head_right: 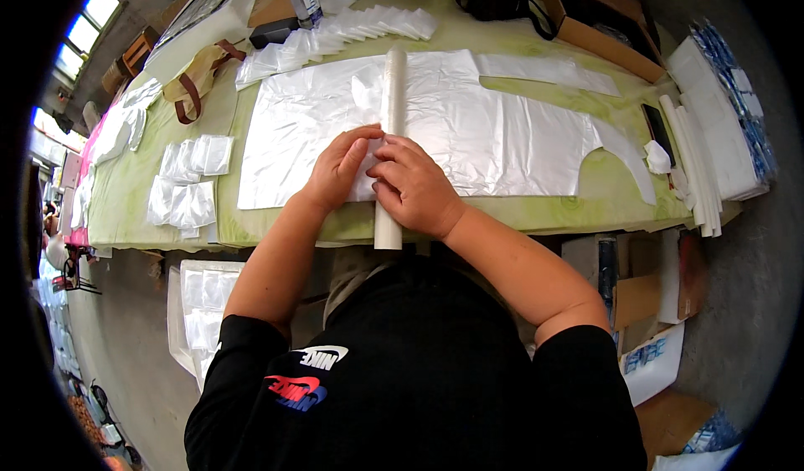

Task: The person wraps small white rectangular items in clear plastic film on a green worktable. They unroll film, place an item, fold the film around it, and set the wrapped item aside, repeating the process.

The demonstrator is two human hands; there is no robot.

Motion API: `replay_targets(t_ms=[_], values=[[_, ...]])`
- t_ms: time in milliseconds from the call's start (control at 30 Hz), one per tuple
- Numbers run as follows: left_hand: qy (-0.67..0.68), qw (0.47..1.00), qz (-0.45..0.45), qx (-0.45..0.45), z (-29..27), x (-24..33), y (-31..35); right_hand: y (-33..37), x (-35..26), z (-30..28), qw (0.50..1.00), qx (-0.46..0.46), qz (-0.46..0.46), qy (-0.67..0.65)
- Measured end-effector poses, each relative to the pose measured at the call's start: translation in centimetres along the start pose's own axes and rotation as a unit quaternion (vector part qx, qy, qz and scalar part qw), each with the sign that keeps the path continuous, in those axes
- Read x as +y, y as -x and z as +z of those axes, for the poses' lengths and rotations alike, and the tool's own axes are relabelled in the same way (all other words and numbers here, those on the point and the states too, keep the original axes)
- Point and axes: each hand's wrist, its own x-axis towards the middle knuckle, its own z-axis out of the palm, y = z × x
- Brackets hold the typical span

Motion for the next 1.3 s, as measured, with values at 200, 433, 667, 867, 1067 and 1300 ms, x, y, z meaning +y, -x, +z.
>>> replay_targets(t_ms=[200, 433, 667, 867, 1067, 1300], values=[[-0.010, 0.988, 0.049, 0.144, -1.1, 0.6, 1.1, -2.4, -0.9, 1.0, 0.989, -0.141, -0.003, -0.042], [-0.200, 0.972, 0.044, -0.114, -4.8, 3.0, 1.3, -4.2, -1.2, 2.6, 0.956, -0.244, -0.033, -0.156], [-0.353, 0.918, 0.075, 0.167, -6.8, 2.1, 5.2, 1.8, -0.8, -1.5, 0.992, 0.001, -0.032, -0.121], [-0.394, 0.918, -0.048, 0.018, -3.4, 4.6, 2.8, 2.7, -0.7, -1.8, 0.990, 0.010, 0.072, -0.123], [-0.481, 0.844, -0.214, 0.098, -10.0, -0.3, 3.7, 2.5, -0.7, -1.6, 0.988, 0.009, 0.100, -0.120], [-0.478, 0.813, -0.323, 0.081, -10.7, -1.2, 1.5, 2.4, -0.9, -1.5, 0.990, 0.007, 0.096, -0.101]])
